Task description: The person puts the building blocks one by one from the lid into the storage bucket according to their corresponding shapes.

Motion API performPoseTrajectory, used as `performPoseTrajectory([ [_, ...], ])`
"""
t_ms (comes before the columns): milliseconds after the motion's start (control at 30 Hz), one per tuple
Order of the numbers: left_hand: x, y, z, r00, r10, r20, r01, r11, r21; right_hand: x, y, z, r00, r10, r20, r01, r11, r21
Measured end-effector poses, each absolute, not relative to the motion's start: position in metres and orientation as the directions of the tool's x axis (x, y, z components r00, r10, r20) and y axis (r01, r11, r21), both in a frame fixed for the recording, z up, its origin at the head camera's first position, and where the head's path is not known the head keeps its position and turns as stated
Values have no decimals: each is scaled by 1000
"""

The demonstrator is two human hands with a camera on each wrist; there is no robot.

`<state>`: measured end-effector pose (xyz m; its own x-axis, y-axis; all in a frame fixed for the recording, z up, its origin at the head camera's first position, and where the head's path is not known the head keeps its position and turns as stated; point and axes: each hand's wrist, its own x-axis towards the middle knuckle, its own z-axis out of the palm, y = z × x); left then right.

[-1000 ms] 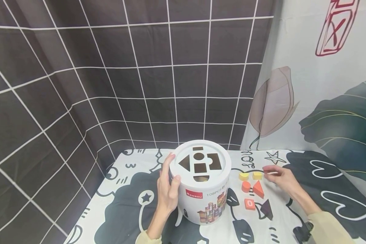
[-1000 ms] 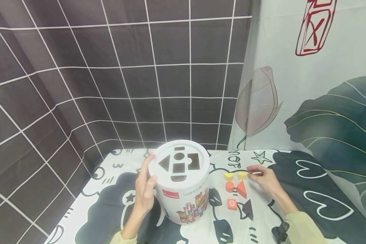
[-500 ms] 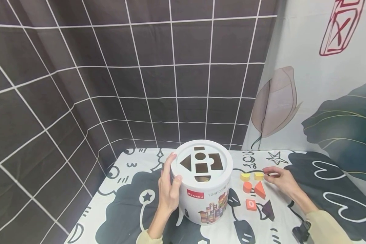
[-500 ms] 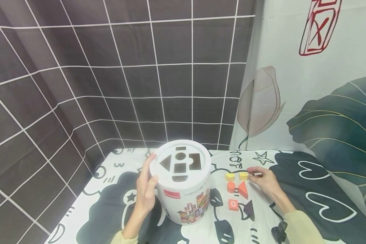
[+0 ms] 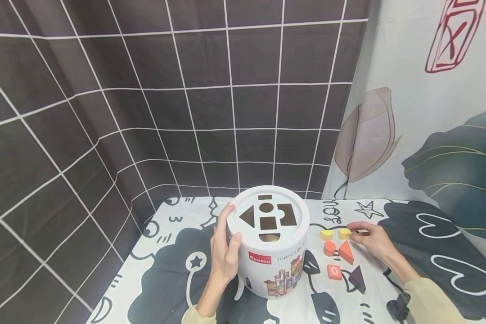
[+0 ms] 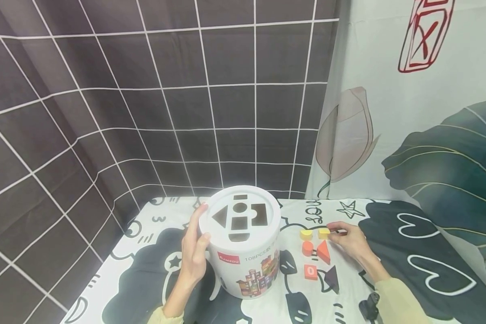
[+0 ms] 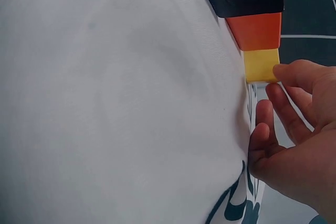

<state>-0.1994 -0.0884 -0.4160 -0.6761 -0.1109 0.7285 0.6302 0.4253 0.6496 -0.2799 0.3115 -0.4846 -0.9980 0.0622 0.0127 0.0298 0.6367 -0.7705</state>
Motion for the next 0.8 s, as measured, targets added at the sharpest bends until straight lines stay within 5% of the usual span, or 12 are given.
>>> performPoseTrajectory([
  [800, -200, -88, -416, -677, -110, 728, 631, 422, 651, -282, 309, -487, -997, 53, 51, -3, 661, -751],
])
